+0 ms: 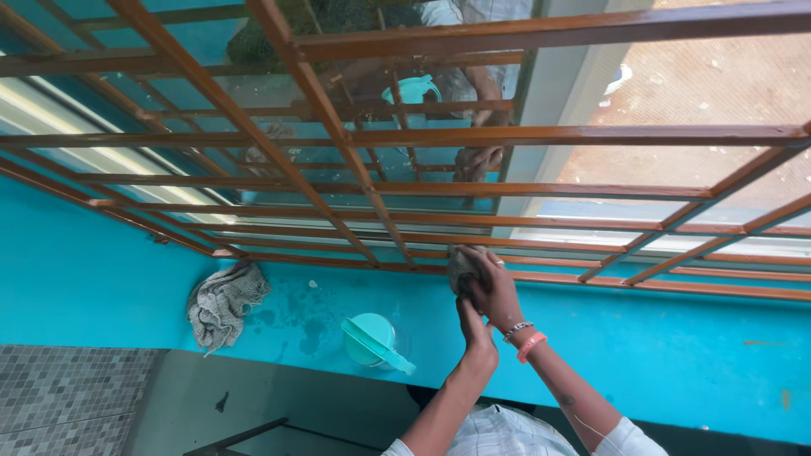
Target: The person wipes a glass window and its metal grill by hand with a cloth, moving the cloth across the glass and into the corners of the frame.
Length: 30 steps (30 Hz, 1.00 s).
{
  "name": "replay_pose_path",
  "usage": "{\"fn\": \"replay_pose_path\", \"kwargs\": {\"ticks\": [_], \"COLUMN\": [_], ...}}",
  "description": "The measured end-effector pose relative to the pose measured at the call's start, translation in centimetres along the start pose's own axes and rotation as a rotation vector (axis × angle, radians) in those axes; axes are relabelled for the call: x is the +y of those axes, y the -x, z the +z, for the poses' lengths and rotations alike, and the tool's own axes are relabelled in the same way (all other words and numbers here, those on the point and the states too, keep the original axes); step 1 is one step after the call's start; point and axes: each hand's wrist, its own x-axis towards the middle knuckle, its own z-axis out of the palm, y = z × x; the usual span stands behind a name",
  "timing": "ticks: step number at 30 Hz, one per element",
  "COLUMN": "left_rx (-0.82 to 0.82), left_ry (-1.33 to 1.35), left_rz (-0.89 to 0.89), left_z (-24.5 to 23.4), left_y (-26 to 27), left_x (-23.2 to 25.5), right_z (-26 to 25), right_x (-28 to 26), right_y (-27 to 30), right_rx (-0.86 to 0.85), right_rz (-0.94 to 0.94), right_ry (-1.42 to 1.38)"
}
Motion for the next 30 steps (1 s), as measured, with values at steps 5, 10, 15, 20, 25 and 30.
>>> {"fn": "replay_pose_path", "kwargs": {"ticks": [5,10,15,20,25,30], "left_rx": [0.006,-0.075,-0.058,-0.109,-0.443,-0.62], "left_ry": [0.44,0.614,0.508,0.057,-0.152,-0.2], "left_rz": [0.055,0.107,0.058,-0.083,-0.074,-0.05], "left_z": [-4.6,-7.0,-6.4,-3.3,0.0,3.2], "left_y": [-2.9,-4.2,-4.9,-3.1,-1.1,1.9], "left_x": [3.2,4.2,3.1,3.0,0.4,-0.6], "right_z": [7.5,8.8,8.5,5.9,0.7,-2.6], "right_x": [-1.8,-0.6,3.8,7.1,7.6,4.0], "right_y": [-2.5,-0.2,3.0,4.6,5.0,5.5], "right_rx": [-0.24,-0.179,-0.072,0.452,0.793,0.899], "right_rz": [-0.164,-0.139,-0.132,0.221,0.38,0.195], "right_ry": [0.059,0.144,0.274,0.15,0.417,0.366]}}
